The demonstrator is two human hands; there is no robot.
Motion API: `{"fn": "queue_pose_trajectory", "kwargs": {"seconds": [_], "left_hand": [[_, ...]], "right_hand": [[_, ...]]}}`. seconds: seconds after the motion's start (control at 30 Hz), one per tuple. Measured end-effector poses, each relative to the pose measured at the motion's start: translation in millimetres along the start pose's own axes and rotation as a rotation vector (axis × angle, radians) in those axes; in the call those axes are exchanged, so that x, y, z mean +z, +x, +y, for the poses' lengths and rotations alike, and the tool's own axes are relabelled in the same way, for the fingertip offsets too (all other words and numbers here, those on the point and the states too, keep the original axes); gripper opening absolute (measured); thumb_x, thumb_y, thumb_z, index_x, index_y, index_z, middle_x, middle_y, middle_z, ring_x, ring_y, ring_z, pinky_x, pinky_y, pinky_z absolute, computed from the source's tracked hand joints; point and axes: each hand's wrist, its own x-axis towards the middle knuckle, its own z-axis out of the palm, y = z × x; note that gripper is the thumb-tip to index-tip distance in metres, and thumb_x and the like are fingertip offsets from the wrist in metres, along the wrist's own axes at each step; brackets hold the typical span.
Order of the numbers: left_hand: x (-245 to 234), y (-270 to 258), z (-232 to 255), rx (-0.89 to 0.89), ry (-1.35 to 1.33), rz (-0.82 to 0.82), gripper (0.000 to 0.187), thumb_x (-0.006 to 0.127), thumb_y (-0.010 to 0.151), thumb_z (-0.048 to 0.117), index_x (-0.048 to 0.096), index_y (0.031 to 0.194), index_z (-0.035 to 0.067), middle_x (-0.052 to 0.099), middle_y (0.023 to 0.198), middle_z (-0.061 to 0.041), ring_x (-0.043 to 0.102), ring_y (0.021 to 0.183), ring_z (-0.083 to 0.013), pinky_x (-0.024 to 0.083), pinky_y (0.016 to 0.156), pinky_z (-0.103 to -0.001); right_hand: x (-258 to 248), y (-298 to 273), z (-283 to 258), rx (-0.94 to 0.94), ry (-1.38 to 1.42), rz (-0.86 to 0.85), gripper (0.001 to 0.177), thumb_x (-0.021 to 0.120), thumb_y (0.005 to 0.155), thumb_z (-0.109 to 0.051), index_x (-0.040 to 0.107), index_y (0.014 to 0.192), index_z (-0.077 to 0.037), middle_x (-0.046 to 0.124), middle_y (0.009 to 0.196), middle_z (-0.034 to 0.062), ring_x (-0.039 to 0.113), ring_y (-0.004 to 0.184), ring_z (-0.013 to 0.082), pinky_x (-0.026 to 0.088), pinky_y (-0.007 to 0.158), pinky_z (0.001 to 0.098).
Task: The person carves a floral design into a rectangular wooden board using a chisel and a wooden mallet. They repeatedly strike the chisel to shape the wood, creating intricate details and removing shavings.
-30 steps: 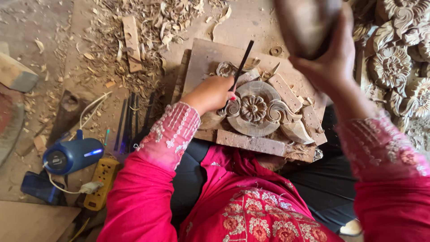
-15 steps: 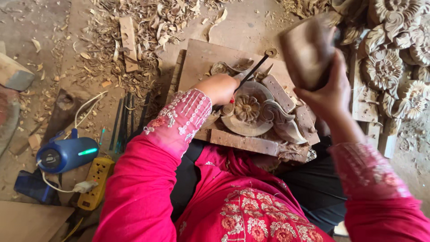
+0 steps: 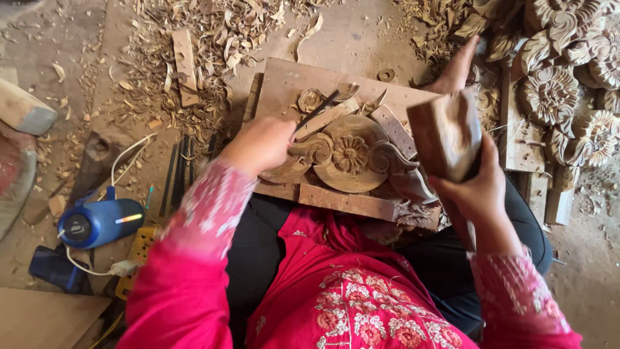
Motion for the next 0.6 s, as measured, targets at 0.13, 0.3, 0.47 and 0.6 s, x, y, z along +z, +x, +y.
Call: {"fn": "queue_pose_trajectory", "kwargs": {"seconds": [0.13, 0.3, 0.47, 0.6], "left_hand": [[37.2, -21.2, 0.7, 0.225, -0.087, 0.355, 0.026, 0.057, 0.092, 0.005, 0.073, 0.112, 0.01, 0.07, 0.087, -0.017, 0.067, 0.086, -0.0339, 0.051, 0.078, -0.048], [84.4, -23.4, 3.9, 0.227, 0.042, 0.58, 0.007, 0.068, 0.086, 0.015, 0.071, 0.092, 0.012, 0.073, 0.088, -0.007, 0.066, 0.091, -0.0288, 0.046, 0.084, -0.046], [81.6, -35.9, -12.1, 0.061, 0.129, 0.622, 0.013, 0.068, 0.094, 0.007, 0.073, 0.096, 0.018, 0.074, 0.094, -0.002, 0.067, 0.094, -0.0214, 0.046, 0.087, -0.042], [58.5, -52.6, -24.2, -0.217, 0.153, 0.867, 0.018, 0.075, 0.081, 0.02, 0.075, 0.099, 0.015, 0.075, 0.087, -0.005, 0.067, 0.083, -0.0246, 0.048, 0.077, -0.046]], "right_hand": [[-4.0, -25.5, -1.8, 0.067, -0.087, -0.085, 0.112, 0.095, 0.057, -0.03, 0.043, 0.153, -0.007, 0.066, 0.131, 0.0234, 0.065, 0.12, 0.0376, 0.051, 0.099, 0.0446], [-1.6, -36.1, -8.8, 0.057, -0.062, -0.052, 0.111, 0.094, 0.057, -0.029, 0.042, 0.153, -0.009, 0.065, 0.131, 0.0224, 0.065, 0.119, 0.0375, 0.052, 0.097, 0.0448], [-1.5, -36.5, -6.3, 0.039, -0.033, -0.03, 0.109, 0.093, 0.06, -0.031, 0.041, 0.153, -0.008, 0.066, 0.131, 0.0222, 0.066, 0.119, 0.037, 0.053, 0.098, 0.0446], [-0.2, -37.6, -4.0, 0.062, -0.08, -0.056, 0.111, 0.094, 0.059, -0.032, 0.04, 0.154, -0.007, 0.065, 0.132, 0.0235, 0.065, 0.119, 0.0389, 0.052, 0.097, 0.0456]]}}
